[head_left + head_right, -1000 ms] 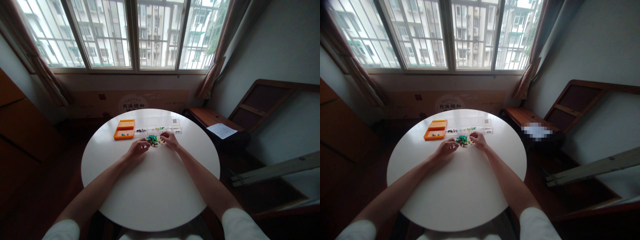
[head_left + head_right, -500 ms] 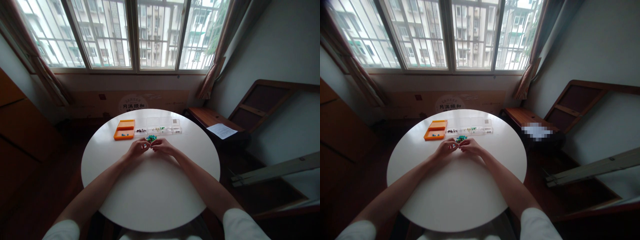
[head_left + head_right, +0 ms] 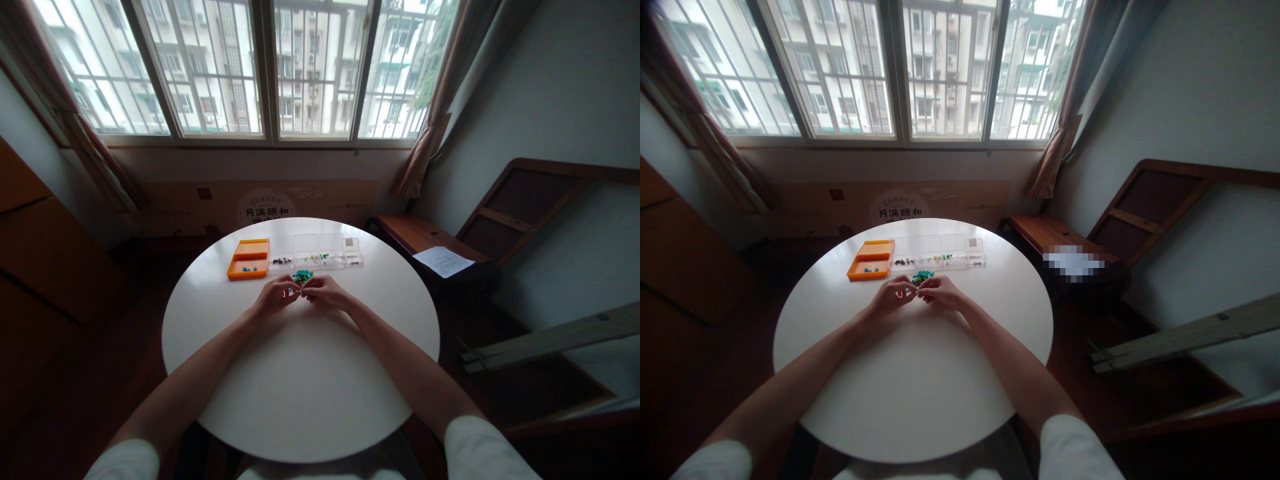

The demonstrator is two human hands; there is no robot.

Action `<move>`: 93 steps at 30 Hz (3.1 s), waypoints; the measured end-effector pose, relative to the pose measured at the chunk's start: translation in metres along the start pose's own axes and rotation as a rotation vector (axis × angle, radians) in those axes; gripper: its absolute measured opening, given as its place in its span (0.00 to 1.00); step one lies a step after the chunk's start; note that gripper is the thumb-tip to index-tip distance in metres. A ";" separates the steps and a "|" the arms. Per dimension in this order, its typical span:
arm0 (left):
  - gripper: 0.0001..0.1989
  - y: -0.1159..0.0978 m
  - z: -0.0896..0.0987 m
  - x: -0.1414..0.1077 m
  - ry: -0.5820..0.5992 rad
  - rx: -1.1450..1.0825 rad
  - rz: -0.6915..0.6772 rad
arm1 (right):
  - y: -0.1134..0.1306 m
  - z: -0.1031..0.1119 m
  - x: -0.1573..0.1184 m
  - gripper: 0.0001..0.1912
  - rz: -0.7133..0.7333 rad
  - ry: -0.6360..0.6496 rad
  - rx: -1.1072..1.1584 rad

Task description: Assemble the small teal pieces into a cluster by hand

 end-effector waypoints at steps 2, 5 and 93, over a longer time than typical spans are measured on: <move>0.06 0.000 0.000 0.000 -0.001 -0.012 -0.009 | 0.000 0.000 0.000 0.17 0.007 0.005 0.005; 0.06 -0.001 0.000 0.000 -0.004 -0.024 -0.023 | 0.000 -0.001 0.000 0.16 0.021 0.003 0.007; 0.04 -0.004 0.001 0.001 0.005 -0.023 -0.032 | 0.008 -0.003 -0.004 0.20 0.020 0.033 -0.146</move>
Point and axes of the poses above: each hand's wrist, its own x-axis towards the middle knuckle, its own z-axis out of the back of the hand, y = z × x, the point moved 2 cm from there along x, towards the middle knuckle, and after that the axes turned 9 degrees about -y, right-handed, at the moved point
